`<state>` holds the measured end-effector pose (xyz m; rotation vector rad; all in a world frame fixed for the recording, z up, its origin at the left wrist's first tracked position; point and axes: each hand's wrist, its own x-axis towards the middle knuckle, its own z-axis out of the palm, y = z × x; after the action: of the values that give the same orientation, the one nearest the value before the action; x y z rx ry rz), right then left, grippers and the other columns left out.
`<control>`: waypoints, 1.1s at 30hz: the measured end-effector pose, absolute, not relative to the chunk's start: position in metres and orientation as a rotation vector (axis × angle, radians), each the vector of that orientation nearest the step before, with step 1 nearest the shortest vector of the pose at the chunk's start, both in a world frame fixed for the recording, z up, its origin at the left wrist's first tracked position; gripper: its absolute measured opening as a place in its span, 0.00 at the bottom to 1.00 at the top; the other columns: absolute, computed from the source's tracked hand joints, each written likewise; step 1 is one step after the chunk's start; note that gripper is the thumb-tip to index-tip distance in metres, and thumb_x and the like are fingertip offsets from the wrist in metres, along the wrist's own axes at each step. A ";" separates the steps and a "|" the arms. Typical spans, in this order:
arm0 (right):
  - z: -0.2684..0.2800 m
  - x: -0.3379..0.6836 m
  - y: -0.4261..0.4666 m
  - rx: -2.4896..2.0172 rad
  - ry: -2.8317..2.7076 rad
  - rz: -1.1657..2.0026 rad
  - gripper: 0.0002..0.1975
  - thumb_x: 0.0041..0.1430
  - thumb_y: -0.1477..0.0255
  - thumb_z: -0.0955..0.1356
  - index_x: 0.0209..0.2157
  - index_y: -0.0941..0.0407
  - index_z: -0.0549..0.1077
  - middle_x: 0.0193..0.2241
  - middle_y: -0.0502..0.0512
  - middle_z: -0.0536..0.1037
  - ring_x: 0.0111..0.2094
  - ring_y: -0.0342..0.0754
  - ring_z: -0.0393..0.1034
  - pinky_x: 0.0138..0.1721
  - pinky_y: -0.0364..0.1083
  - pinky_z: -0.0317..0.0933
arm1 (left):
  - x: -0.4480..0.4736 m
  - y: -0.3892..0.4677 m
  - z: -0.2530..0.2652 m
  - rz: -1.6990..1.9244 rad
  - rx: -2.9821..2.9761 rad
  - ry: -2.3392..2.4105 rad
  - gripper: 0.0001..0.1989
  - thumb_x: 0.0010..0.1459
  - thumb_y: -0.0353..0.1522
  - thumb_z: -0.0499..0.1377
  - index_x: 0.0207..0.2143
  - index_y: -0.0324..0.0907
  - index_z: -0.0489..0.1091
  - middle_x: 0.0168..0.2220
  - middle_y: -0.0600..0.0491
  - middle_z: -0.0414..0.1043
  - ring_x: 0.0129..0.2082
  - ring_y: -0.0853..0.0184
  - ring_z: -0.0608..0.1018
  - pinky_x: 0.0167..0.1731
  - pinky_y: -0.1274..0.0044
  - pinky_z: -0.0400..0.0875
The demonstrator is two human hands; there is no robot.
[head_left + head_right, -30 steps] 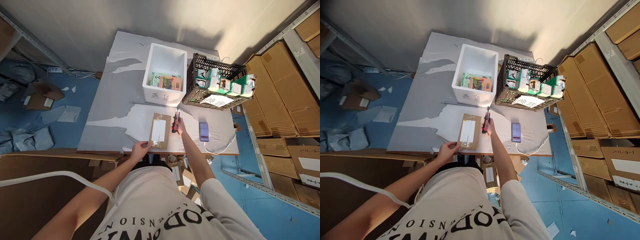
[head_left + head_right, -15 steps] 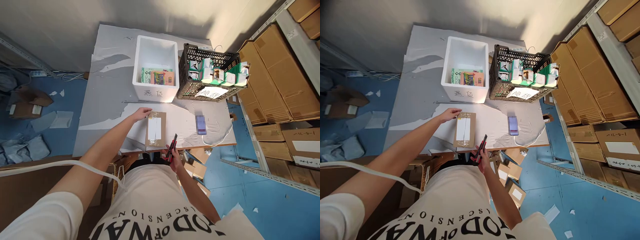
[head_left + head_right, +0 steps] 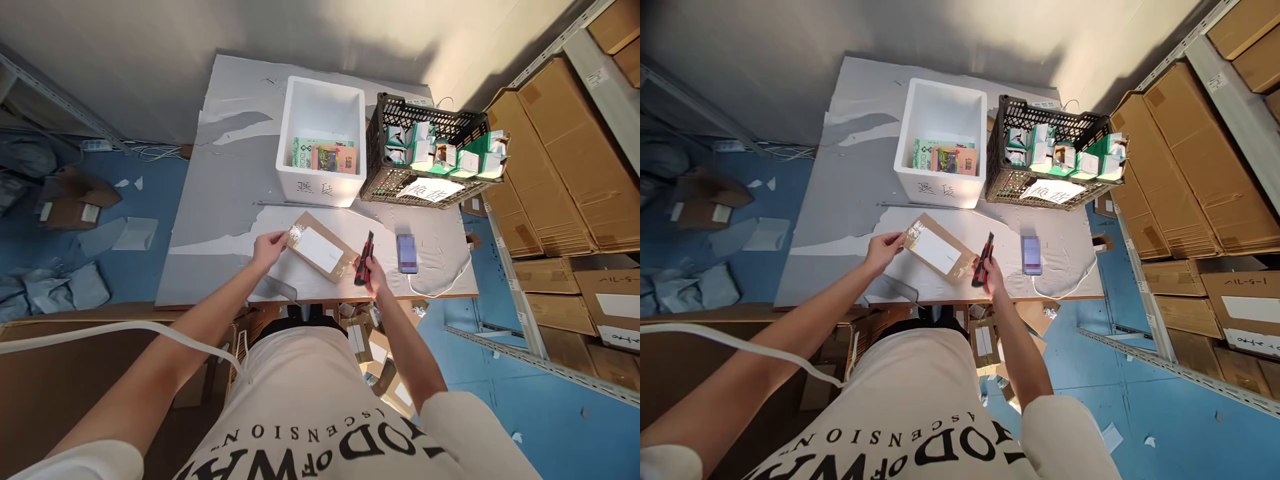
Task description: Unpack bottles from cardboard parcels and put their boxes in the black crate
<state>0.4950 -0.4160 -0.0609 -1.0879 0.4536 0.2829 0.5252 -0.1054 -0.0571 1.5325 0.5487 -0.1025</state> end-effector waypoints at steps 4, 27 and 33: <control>-0.049 0.557 -0.419 -1.227 0.371 0.433 0.15 0.51 0.62 0.71 0.35 0.54 0.65 0.30 0.48 0.74 0.29 0.42 0.71 0.33 0.45 0.70 | 0.472 -0.120 -0.068 0.007 1.478 0.720 0.22 0.46 0.41 0.66 0.43 0.40 0.76 0.43 0.51 0.78 0.41 0.64 0.78 0.44 0.71 0.76; -0.050 0.473 -0.443 -1.706 0.117 0.569 0.34 0.59 0.60 0.63 0.66 0.48 0.50 0.34 0.51 0.73 0.20 0.36 0.63 0.20 0.40 0.63 | 0.520 -0.145 -0.037 -0.315 2.887 -0.568 0.62 0.37 0.57 0.64 0.67 0.35 0.43 0.67 0.34 0.42 0.66 0.41 0.45 0.60 0.48 0.31; -0.034 0.487 -0.457 -1.831 0.106 0.697 0.32 0.59 0.67 0.62 0.64 0.44 0.54 0.28 0.46 0.69 0.18 0.35 0.61 0.16 0.36 0.57 | 0.518 -0.146 -0.039 -0.221 2.868 -0.521 0.56 0.38 0.54 0.64 0.65 0.39 0.50 0.65 0.36 0.51 0.64 0.42 0.53 0.60 0.49 0.36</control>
<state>0.4872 -0.4570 -0.0344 -1.8313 0.1063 0.6972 0.5177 -0.1458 -0.0394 2.8682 -0.5208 -0.2206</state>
